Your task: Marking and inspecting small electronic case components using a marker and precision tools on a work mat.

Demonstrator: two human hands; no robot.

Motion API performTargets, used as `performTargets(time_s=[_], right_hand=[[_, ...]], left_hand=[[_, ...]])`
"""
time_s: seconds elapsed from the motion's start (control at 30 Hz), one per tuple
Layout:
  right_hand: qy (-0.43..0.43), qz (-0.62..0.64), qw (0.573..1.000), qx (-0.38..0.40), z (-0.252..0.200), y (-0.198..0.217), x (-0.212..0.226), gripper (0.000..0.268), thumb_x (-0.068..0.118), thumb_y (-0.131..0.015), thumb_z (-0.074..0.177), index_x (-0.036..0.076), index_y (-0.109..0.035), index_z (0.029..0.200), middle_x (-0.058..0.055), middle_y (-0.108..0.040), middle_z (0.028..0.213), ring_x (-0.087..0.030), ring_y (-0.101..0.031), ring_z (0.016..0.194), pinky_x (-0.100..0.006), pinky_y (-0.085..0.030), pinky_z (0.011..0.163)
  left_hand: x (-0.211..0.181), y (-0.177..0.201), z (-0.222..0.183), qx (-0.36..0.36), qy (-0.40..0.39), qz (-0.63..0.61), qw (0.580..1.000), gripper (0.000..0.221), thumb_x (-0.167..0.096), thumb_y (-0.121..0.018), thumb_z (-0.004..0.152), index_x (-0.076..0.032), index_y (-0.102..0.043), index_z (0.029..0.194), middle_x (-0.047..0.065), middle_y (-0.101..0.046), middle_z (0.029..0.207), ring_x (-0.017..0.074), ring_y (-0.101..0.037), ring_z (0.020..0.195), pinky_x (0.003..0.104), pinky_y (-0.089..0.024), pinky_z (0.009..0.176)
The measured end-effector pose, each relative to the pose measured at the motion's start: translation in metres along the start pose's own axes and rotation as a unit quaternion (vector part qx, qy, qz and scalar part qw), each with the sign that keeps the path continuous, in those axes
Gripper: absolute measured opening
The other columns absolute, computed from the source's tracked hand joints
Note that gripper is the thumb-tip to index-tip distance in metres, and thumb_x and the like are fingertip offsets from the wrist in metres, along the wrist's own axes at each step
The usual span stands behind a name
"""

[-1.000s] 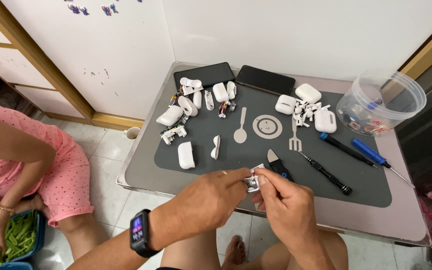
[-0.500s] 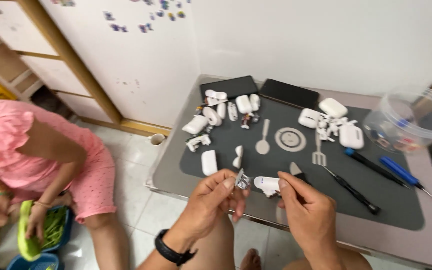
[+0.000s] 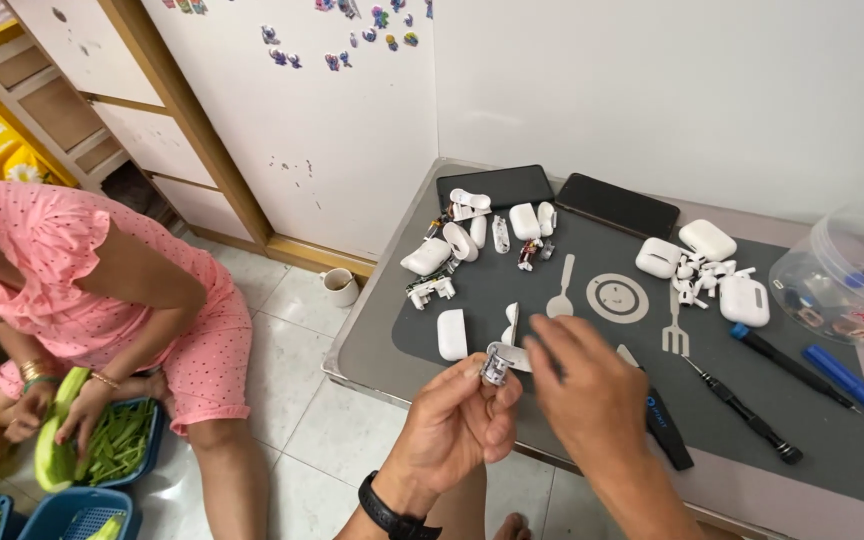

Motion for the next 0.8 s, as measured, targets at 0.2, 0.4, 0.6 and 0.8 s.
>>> performTargets(time_s=[0.2, 0.4, 0.6, 0.8], right_hand=[[-0.228, 0.418, 0.874, 0.093, -0.017, 0.018, -0.013, 0.026, 0.002, -0.065, 0.087, -0.007, -0.079, 0.107, -0.008, -0.079, 0.096, -0.012, -0.058, 0.062, -0.023, -0.047, 0.052], [-0.231, 0.597, 0.764, 0.082, -0.042, 0.007, -0.040, 0.020, -0.010, -0.065, 0.088, -0.013, -0.077, 0.105, -0.017, -0.073, 0.101, -0.019, -0.061, 0.073, -0.030, -0.052, 0.060], [-0.173, 0.639, 0.746, 0.063, -0.066, 0.001, -0.061, 0.020, -0.009, -0.065, 0.090, -0.008, -0.076, 0.108, -0.018, -0.069, 0.113, -0.020, -0.062, 0.088, -0.031, -0.053, 0.074], [-0.143, 0.636, 0.757, 0.046, -0.075, 0.002, -0.068, 0.027, -0.005, -0.068, 0.090, 0.006, -0.078, 0.113, -0.021, -0.069, 0.120, -0.020, -0.062, 0.097, -0.032, -0.052, 0.081]], left_hand=[[0.004, -0.004, 0.007, -0.034, -0.002, 0.088, 0.996, 0.023, -0.017, -0.050, 0.107, 0.004, -0.056, 0.111, 0.015, -0.065, 0.088, 0.0164, -0.061, 0.058, 0.029, -0.049, 0.049], [0.015, -0.025, 0.007, -0.083, -0.028, 0.336, 0.938, 0.022, -0.015, -0.049, 0.107, 0.002, -0.059, 0.099, 0.011, -0.061, 0.081, 0.0144, -0.057, 0.061, 0.028, -0.048, 0.053], [0.018, -0.063, 0.000, -0.075, -0.106, 0.610, 0.782, 0.013, -0.011, -0.060, 0.095, -0.002, -0.068, 0.099, 0.005, -0.068, 0.075, 0.0112, -0.055, 0.063, 0.026, -0.046, 0.056], [0.027, -0.070, 0.003, -0.084, -0.158, 0.651, 0.738, 0.015, -0.005, -0.075, 0.083, -0.003, -0.075, 0.098, 0.005, -0.070, 0.075, 0.0110, -0.060, 0.062, 0.025, -0.050, 0.054]])
Point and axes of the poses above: each hand's wrist, its own z-axis towards the middle knuckle, its own y-axis out of the back of the hand, x = y × z, the point moved 1 cm from there along z, towards the middle knuckle
